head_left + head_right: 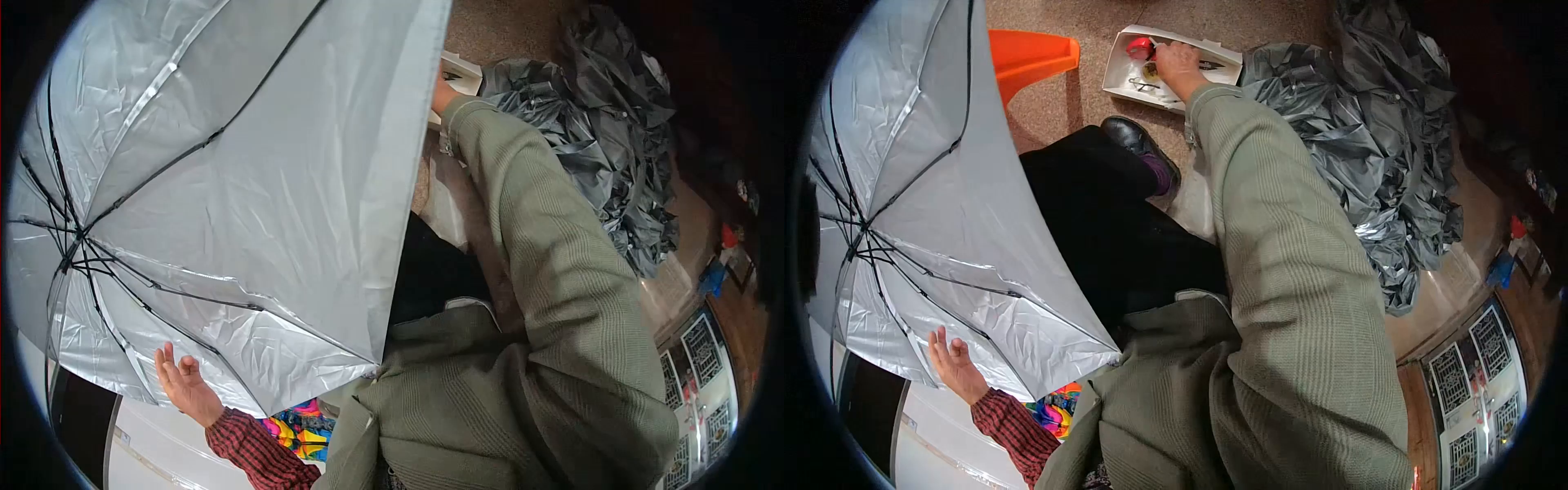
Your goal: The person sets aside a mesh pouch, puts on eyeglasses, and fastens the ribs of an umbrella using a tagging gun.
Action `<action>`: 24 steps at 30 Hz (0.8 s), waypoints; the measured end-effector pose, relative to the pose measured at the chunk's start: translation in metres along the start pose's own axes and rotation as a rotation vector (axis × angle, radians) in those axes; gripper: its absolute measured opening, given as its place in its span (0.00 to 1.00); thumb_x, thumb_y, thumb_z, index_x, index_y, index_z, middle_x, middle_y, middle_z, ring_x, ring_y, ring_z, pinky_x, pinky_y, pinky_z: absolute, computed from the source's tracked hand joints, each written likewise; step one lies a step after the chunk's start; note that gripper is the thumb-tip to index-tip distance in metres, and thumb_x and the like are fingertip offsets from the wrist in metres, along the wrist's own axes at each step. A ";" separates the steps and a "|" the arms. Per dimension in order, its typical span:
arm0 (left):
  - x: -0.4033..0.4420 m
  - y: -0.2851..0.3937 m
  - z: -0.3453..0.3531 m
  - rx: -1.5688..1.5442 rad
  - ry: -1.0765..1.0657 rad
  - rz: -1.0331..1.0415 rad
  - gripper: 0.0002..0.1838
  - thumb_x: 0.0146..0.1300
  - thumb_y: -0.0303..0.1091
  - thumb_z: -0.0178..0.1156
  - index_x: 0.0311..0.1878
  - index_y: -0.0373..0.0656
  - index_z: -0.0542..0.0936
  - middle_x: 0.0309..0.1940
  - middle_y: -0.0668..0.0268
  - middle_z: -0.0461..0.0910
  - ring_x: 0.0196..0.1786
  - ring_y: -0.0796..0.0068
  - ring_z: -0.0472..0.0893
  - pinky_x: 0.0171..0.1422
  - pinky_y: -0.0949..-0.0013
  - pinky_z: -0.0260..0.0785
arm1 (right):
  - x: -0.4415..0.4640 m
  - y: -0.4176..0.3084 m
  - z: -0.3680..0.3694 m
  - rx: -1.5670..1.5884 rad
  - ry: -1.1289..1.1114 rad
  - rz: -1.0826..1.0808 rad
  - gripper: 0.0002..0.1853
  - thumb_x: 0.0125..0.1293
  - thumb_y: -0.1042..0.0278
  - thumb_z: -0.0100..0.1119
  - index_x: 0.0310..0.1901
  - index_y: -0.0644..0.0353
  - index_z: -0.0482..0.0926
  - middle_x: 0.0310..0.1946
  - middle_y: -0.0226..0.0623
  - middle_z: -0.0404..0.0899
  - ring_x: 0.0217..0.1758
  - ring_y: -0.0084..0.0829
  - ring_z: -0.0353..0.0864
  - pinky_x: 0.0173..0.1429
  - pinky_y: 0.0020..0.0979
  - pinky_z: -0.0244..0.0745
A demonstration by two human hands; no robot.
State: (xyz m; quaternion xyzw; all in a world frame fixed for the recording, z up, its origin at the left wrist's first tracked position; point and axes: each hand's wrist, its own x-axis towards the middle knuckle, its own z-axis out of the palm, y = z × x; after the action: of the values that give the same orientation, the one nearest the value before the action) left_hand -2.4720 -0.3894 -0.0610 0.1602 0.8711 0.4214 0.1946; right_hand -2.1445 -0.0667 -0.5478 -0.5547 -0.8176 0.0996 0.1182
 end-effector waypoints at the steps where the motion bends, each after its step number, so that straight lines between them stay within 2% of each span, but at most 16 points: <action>1: -0.001 -0.003 0.001 -0.012 -0.013 -0.001 0.24 0.68 0.37 0.51 0.62 0.35 0.62 0.56 0.59 0.69 0.36 0.78 0.72 0.45 0.76 0.67 | 0.002 0.003 0.000 0.041 -0.114 0.016 0.11 0.59 0.66 0.50 0.39 0.58 0.79 0.42 0.46 0.79 0.46 0.45 0.79 0.50 0.42 0.73; 3: -0.002 -0.007 0.004 -0.028 -0.019 -0.009 0.24 0.68 0.37 0.51 0.62 0.35 0.62 0.56 0.59 0.70 0.36 0.78 0.72 0.45 0.76 0.67 | 0.009 0.010 -0.007 0.119 -0.332 0.047 0.11 0.59 0.64 0.51 0.40 0.57 0.79 0.42 0.47 0.79 0.46 0.45 0.79 0.49 0.43 0.74; 4: -0.002 -0.009 0.005 -0.039 -0.028 -0.013 0.24 0.68 0.37 0.51 0.62 0.35 0.62 0.55 0.59 0.70 0.36 0.78 0.72 0.45 0.76 0.68 | 0.007 0.011 -0.007 0.116 -0.329 0.043 0.11 0.59 0.64 0.51 0.40 0.57 0.79 0.42 0.47 0.79 0.46 0.45 0.79 0.49 0.43 0.74; 7: -0.003 -0.014 0.009 -0.055 -0.038 -0.004 0.24 0.68 0.37 0.50 0.62 0.35 0.62 0.55 0.58 0.70 0.36 0.77 0.72 0.44 0.75 0.68 | -0.006 0.025 0.014 0.394 -0.112 -0.033 0.12 0.57 0.64 0.52 0.39 0.59 0.79 0.40 0.48 0.79 0.44 0.46 0.79 0.48 0.43 0.74; 8: -0.004 -0.015 0.009 -0.052 -0.042 0.005 0.24 0.68 0.37 0.50 0.62 0.35 0.62 0.55 0.58 0.69 0.35 0.77 0.72 0.43 0.75 0.68 | -0.007 0.020 -0.007 0.388 -0.107 -0.041 0.12 0.57 0.64 0.52 0.39 0.59 0.79 0.40 0.48 0.79 0.44 0.46 0.79 0.48 0.43 0.74; 10: -0.007 -0.018 0.008 -0.068 -0.045 0.019 0.23 0.69 0.38 0.49 0.62 0.35 0.63 0.56 0.57 0.69 0.35 0.77 0.73 0.43 0.74 0.68 | -0.010 -0.008 -0.106 0.347 -0.136 0.126 0.12 0.56 0.64 0.54 0.37 0.61 0.79 0.37 0.48 0.79 0.42 0.47 0.79 0.46 0.42 0.74; 11: -0.009 -0.020 0.007 -0.107 -0.072 0.032 0.23 0.68 0.37 0.50 0.62 0.35 0.63 0.55 0.58 0.70 0.35 0.77 0.73 0.43 0.75 0.68 | -0.009 -0.015 -0.136 0.325 -0.145 0.210 0.12 0.55 0.64 0.54 0.37 0.62 0.79 0.35 0.49 0.79 0.41 0.47 0.79 0.45 0.41 0.74; 12: -0.011 -0.021 0.006 -0.145 -0.097 0.046 0.23 0.68 0.36 0.50 0.62 0.34 0.63 0.55 0.58 0.70 0.36 0.77 0.73 0.44 0.75 0.69 | -0.011 -0.009 -0.137 0.315 -0.132 0.201 0.12 0.55 0.64 0.54 0.37 0.62 0.79 0.35 0.49 0.79 0.41 0.47 0.79 0.45 0.41 0.74; 15: -0.018 -0.025 0.007 -0.221 -0.133 0.067 0.22 0.68 0.35 0.51 0.61 0.35 0.64 0.55 0.58 0.70 0.36 0.78 0.73 0.44 0.75 0.69 | -0.026 0.015 -0.133 0.810 -0.113 0.481 0.16 0.57 0.58 0.58 0.39 0.63 0.78 0.32 0.35 0.79 0.32 0.29 0.78 0.36 0.29 0.72; 16: -0.020 -0.026 0.008 -0.242 -0.146 0.063 0.22 0.68 0.35 0.51 0.60 0.35 0.65 0.54 0.58 0.71 0.36 0.78 0.73 0.44 0.75 0.69 | -0.031 0.019 -0.145 0.806 -0.103 0.475 0.16 0.57 0.58 0.58 0.39 0.63 0.78 0.32 0.35 0.79 0.32 0.29 0.78 0.36 0.29 0.72; 19: -0.027 -0.032 0.013 -0.282 -0.182 0.062 0.20 0.68 0.35 0.51 0.59 0.35 0.67 0.53 0.59 0.72 0.36 0.78 0.74 0.43 0.75 0.69 | -0.060 0.022 -0.194 1.266 -0.074 0.572 0.15 0.56 0.59 0.60 0.35 0.63 0.78 0.25 0.30 0.76 0.27 0.21 0.74 0.31 0.25 0.69; 24: -0.037 -0.039 0.017 -0.292 -0.277 0.055 0.18 0.67 0.36 0.52 0.56 0.37 0.69 0.51 0.60 0.74 0.35 0.79 0.74 0.43 0.76 0.69 | -0.090 0.042 -0.219 1.371 -0.190 0.690 0.19 0.52 0.56 0.62 0.35 0.68 0.79 0.29 0.35 0.80 0.32 0.22 0.77 0.36 0.28 0.72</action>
State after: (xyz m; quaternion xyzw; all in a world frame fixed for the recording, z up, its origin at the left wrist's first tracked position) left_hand -2.4362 -0.4175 -0.0941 0.2106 0.7610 0.5222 0.3222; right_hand -2.0083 -0.1282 -0.3593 -0.5699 -0.3607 0.6620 0.3268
